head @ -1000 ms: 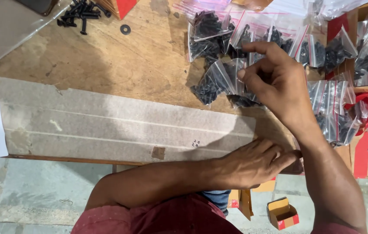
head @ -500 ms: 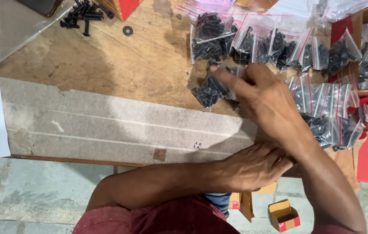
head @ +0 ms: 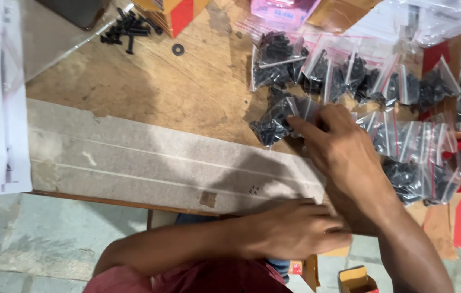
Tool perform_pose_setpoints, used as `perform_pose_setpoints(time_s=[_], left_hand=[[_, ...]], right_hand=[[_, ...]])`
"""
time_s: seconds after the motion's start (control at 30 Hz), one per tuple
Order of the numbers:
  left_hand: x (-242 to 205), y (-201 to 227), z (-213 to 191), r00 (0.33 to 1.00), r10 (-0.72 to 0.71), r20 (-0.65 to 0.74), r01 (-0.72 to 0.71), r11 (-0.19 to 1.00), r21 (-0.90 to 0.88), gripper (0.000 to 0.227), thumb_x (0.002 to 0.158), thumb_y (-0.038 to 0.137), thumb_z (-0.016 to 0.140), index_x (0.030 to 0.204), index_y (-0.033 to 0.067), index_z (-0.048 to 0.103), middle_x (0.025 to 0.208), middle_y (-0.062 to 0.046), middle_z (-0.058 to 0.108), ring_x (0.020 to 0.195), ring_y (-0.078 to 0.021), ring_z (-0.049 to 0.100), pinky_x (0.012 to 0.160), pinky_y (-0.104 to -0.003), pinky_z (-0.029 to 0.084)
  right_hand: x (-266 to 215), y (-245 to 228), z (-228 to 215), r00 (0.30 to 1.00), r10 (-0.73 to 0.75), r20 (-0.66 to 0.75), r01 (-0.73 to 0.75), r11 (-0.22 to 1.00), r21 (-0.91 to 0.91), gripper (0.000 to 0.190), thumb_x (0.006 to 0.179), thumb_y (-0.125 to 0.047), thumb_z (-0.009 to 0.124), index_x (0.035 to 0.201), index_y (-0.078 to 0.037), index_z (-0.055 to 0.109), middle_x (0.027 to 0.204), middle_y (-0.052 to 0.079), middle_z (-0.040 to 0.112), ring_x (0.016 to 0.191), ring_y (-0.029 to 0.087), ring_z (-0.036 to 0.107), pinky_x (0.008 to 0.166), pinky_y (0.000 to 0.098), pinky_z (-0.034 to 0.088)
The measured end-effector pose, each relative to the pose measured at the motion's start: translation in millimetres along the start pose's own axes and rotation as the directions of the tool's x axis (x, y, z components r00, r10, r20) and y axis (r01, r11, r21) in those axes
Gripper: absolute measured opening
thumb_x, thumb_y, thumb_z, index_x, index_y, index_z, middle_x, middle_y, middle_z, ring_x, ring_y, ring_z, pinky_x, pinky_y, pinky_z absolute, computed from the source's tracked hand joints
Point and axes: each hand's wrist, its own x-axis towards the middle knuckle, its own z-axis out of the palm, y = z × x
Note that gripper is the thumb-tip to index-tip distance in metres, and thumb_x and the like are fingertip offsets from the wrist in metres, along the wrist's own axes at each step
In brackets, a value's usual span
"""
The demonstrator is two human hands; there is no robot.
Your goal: The person organizes furniture hardware by sorting small packets of screws on a workbench, handling individual screws, and placing items into a wooden drawer while referring to an instruction manual.
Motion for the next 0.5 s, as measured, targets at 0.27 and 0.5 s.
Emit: perform_pose_setpoints(time_s=[0.27, 0.5], left_hand=[[-33.5, -55.9, -153.4, 0.679, -0.269, -0.683, 0.517, 0.836, 0.184, 0.025, 0.108, 0.018, 0.068, 0.127, 0.0062, 0.059, 0.103, -0.008, 0.074, 0.081, -0.0153, 0.073, 0.068, -0.031, 0.063], [-30.0, -129.6, -156.7, 0.592, -0.483, -0.645, 0.642, 0.767, 0.016, 0.066, 0.088, 0.007, 0.076, 0.142, 0.0012, 0.039, 0.082, -0.008, 0.074, 0.06, -0.0178, 0.071, 0.048, -0.031, 0.058]], right_hand=[[-3.4, -9.9, -15.2, 0.959, 0.204, -0.195, -0.164, 0.965, 0.204, 0.039, 0.093, 0.003, 0.071, 0.131, -0.007, 0.072, 0.11, 0.014, 0.061, 0.094, 0.028, 0.063, 0.079, 0.0393, 0.053], [-1.2, -10.5, -11.3, 0.914, 0.244, -0.324, -0.159, 0.951, 0.267, 0.03, 0.099, 0.004, 0.072, 0.127, -0.006, 0.073, 0.107, 0.012, 0.063, 0.089, 0.022, 0.065, 0.077, 0.0318, 0.052]])
